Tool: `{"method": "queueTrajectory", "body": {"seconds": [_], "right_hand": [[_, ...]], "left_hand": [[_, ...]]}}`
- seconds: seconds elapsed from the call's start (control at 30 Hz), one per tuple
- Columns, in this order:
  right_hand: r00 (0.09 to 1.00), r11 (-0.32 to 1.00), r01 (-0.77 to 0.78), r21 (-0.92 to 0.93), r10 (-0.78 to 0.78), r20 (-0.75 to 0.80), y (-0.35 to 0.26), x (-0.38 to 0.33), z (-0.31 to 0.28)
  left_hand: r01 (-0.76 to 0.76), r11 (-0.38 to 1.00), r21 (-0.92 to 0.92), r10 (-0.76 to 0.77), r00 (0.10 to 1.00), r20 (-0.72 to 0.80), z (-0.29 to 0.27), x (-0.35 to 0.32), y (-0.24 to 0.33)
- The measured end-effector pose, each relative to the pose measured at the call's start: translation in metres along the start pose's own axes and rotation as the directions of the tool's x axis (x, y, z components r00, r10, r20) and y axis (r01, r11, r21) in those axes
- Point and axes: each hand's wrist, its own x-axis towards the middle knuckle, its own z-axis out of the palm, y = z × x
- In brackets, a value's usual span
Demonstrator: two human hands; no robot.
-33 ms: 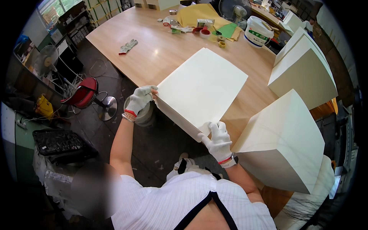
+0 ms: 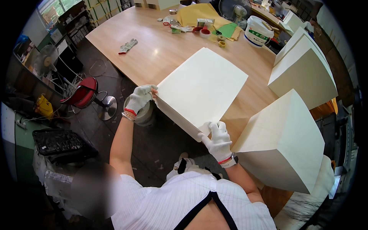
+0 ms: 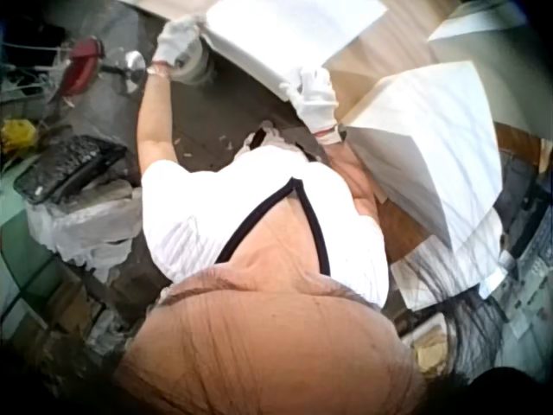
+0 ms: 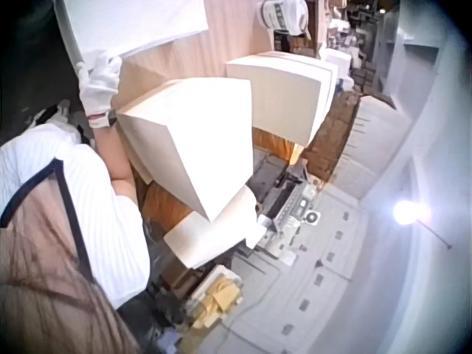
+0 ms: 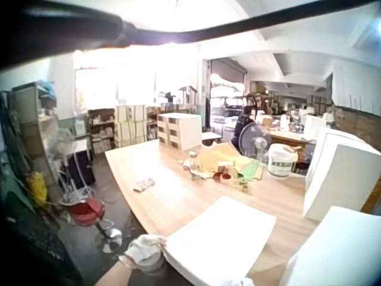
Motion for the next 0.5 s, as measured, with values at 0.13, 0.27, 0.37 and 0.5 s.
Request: {"method": "queueTrajectory", "body": {"seconds": [0.13,0.27,0.37,0.5], "right_hand": [[1.0,1.0,0.011,0.011,-0.01,-0.02,-0.002,0.0,0.001],[0.999,1.0,0.012,0.011,-0.012,-0.037,-0.002,-0.001,0.002],[0.999,1.0,0.006,0.027,-0.005,-0.049,-0.001,-0.002,0.005],[0.999,0.998,0.011,0.068,-0.009,-0.033,0.0,-0.004,0.0]], "left_hand": [[0.109,0.993,-0.045,-0.109,0.994,0.003,-0.003,0.008,-0.011],[0.095,0.995,-0.037,-0.093,0.995,0.043,-0.008,0.012,-0.02],[0.097,0.993,-0.064,-0.094,0.994,0.054,-0.009,0.011,-0.016],[0.088,0.995,0.049,-0.091,0.994,0.062,-0.007,0.006,-0.001]]}}
